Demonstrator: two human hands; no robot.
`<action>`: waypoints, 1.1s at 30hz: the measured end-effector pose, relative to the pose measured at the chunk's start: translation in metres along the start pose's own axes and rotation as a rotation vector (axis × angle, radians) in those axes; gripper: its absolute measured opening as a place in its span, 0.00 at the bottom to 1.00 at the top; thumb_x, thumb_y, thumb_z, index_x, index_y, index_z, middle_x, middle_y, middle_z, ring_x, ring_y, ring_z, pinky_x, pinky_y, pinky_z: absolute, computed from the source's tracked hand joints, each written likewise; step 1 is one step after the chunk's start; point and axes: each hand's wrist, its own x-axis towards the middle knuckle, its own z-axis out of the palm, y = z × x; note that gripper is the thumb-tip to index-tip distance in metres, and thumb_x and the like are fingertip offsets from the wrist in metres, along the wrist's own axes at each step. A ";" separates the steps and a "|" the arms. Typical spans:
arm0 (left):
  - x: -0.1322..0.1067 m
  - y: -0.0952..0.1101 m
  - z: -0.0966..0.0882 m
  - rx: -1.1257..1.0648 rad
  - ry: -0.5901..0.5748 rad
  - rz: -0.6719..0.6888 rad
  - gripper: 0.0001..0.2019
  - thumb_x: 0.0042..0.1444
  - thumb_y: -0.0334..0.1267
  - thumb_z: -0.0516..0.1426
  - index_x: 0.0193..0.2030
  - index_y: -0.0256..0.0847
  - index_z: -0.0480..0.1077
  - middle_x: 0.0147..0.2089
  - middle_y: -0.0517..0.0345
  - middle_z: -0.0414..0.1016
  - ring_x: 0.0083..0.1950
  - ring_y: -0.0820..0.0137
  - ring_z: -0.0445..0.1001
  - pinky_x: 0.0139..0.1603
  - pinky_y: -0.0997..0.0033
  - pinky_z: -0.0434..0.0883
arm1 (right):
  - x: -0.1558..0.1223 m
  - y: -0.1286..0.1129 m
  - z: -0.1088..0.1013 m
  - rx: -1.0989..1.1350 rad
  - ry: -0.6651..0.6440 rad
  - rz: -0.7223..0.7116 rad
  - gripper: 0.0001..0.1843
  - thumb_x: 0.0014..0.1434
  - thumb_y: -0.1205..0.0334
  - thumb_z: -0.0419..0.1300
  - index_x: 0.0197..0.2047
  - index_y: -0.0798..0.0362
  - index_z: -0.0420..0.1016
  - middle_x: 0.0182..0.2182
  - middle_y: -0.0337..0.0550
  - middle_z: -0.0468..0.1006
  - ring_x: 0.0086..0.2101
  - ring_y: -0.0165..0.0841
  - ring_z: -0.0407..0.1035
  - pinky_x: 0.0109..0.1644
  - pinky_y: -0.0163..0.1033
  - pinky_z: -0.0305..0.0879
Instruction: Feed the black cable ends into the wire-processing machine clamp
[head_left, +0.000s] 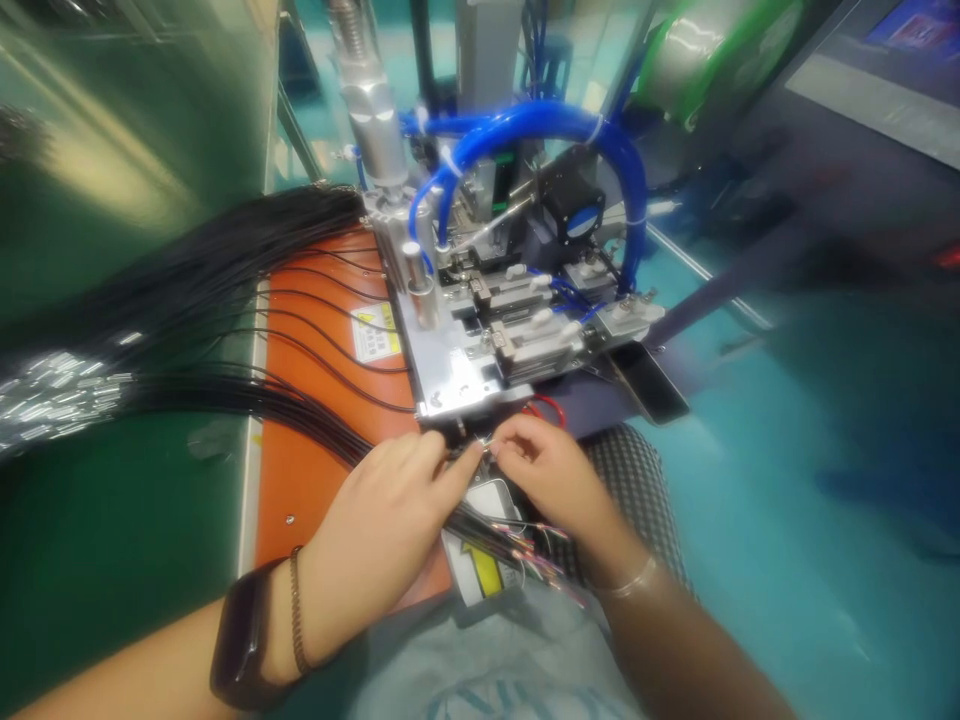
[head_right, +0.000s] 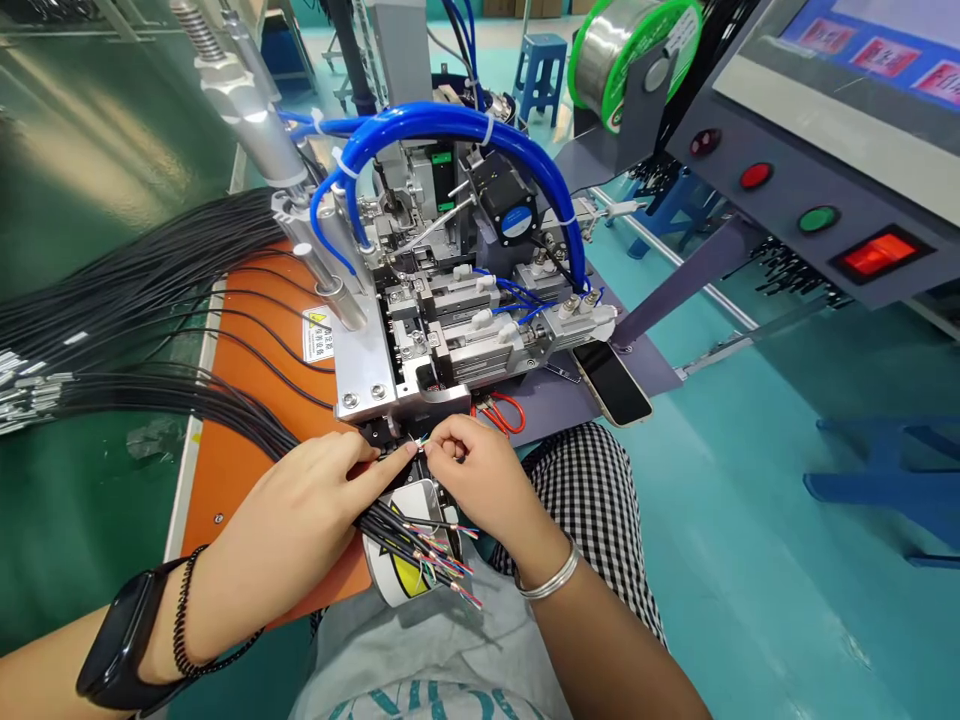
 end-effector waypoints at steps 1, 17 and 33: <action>0.000 0.000 0.000 0.007 -0.004 0.007 0.24 0.59 0.27 0.49 0.63 0.41 0.57 0.38 0.52 0.63 0.37 0.65 0.61 0.35 0.62 0.66 | 0.001 0.001 -0.001 0.009 -0.006 -0.004 0.04 0.54 0.67 0.56 0.30 0.54 0.72 0.24 0.35 0.70 0.26 0.28 0.64 0.30 0.33 0.61; 0.011 0.008 -0.013 0.142 -0.098 0.007 0.23 0.57 0.26 0.48 0.60 0.39 0.61 0.37 0.53 0.63 0.37 0.63 0.62 0.35 0.62 0.66 | 0.002 0.002 0.005 0.039 0.012 0.024 0.08 0.57 0.62 0.56 0.27 0.54 0.70 0.23 0.35 0.70 0.26 0.29 0.64 0.30 0.34 0.61; 0.003 0.007 0.000 0.077 0.112 0.034 0.16 0.57 0.27 0.52 0.53 0.32 0.67 0.36 0.53 0.65 0.36 0.64 0.61 0.36 0.61 0.66 | 0.001 -0.003 0.008 0.004 0.094 -0.095 0.05 0.56 0.64 0.59 0.30 0.53 0.76 0.28 0.40 0.75 0.30 0.31 0.68 0.34 0.36 0.64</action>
